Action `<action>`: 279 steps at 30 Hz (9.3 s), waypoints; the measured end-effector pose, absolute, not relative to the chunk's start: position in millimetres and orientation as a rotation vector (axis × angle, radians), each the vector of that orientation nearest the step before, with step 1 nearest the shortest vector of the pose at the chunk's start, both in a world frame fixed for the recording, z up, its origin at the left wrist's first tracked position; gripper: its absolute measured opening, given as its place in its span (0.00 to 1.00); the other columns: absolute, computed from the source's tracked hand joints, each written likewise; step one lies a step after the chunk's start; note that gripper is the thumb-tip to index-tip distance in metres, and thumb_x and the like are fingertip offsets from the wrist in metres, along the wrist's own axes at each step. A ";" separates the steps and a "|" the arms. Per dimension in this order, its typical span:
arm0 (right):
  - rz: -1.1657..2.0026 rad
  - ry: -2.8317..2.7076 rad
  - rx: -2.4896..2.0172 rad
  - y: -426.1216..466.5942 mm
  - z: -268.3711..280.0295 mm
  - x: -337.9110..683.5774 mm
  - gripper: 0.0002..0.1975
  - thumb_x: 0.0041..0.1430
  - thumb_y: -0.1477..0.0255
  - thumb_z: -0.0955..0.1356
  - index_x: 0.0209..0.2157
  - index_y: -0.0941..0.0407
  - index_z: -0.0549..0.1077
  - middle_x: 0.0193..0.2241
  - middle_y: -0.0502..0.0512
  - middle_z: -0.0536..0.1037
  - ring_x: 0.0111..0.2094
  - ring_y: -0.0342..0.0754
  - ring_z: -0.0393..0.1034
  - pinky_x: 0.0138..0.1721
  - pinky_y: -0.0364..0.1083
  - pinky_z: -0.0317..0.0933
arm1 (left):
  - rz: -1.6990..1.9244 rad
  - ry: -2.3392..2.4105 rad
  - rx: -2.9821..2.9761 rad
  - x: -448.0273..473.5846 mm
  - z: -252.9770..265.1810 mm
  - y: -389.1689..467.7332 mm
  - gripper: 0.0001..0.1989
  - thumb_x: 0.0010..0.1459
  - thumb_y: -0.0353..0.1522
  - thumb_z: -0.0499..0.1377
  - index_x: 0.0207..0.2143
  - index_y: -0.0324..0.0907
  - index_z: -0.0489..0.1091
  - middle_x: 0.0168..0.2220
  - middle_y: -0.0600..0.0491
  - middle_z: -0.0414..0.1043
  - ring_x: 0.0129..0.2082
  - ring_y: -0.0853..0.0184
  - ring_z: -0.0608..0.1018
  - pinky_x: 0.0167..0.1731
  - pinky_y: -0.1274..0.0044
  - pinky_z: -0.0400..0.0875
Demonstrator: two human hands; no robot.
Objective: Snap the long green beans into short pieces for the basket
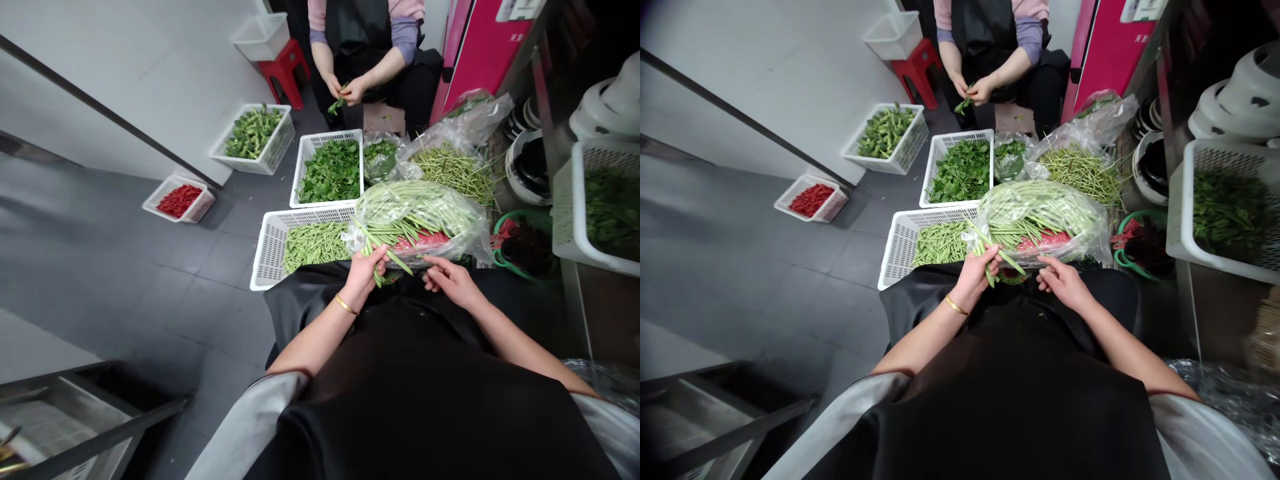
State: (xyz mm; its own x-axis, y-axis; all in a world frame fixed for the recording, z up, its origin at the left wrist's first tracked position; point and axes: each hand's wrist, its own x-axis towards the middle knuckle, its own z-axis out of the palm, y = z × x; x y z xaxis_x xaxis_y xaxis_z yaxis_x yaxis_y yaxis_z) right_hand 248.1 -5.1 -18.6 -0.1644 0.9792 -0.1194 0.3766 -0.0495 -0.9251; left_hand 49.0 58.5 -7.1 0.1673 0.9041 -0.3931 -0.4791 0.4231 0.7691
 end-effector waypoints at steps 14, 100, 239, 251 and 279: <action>1.284 -2.107 -1.712 -7.2 -31.3 214.3 0.14 0.57 0.69 0.62 0.19 0.56 0.68 0.16 0.51 0.71 0.20 0.44 0.66 0.24 0.41 0.55 | 1.049 1.013 1.429 47.4 1.5 43.5 0.17 0.48 0.44 0.66 0.29 0.39 0.73 0.32 0.49 0.75 0.31 0.69 0.76 0.31 0.77 0.70; 0.444 -2.230 -1.187 -15.0 -11.4 211.0 0.17 0.67 0.66 0.58 0.26 0.56 0.68 0.23 0.56 0.73 0.25 0.46 0.68 0.28 0.44 0.59 | 0.743 0.918 0.440 72.6 -34.4 33.5 0.19 0.39 0.38 0.72 0.25 0.34 0.69 0.16 0.57 0.66 0.14 0.77 0.65 0.16 0.82 0.59; 1.219 -2.051 -1.454 14.2 6.5 182.6 0.09 0.53 0.69 0.69 0.22 0.56 0.70 0.17 0.48 0.72 0.21 0.43 0.66 0.25 0.42 0.56 | 0.799 0.970 1.422 18.2 22.0 43.0 0.12 0.44 0.35 0.67 0.28 0.36 0.73 0.26 0.55 0.71 0.27 0.72 0.70 0.31 0.80 0.65; 1.122 -2.520 -1.111 16.3 28.8 224.5 0.15 0.64 0.67 0.61 0.25 0.55 0.71 0.21 0.52 0.74 0.22 0.44 0.65 0.27 0.43 0.55 | 0.282 0.708 1.508 20.6 7.5 41.2 0.09 0.40 0.32 0.66 0.20 0.38 0.69 0.18 0.59 0.65 0.19 0.74 0.64 0.22 0.80 0.57; 0.862 -1.963 -2.161 91.2 -60.3 281.1 0.18 0.63 0.62 0.61 0.30 0.59 0.74 0.22 0.57 0.76 0.27 0.50 0.70 0.32 0.45 0.60 | 0.674 0.861 0.335 40.4 -46.4 58.7 0.16 0.40 0.32 0.70 0.29 0.33 0.70 0.20 0.55 0.68 0.15 0.75 0.66 0.17 0.79 0.64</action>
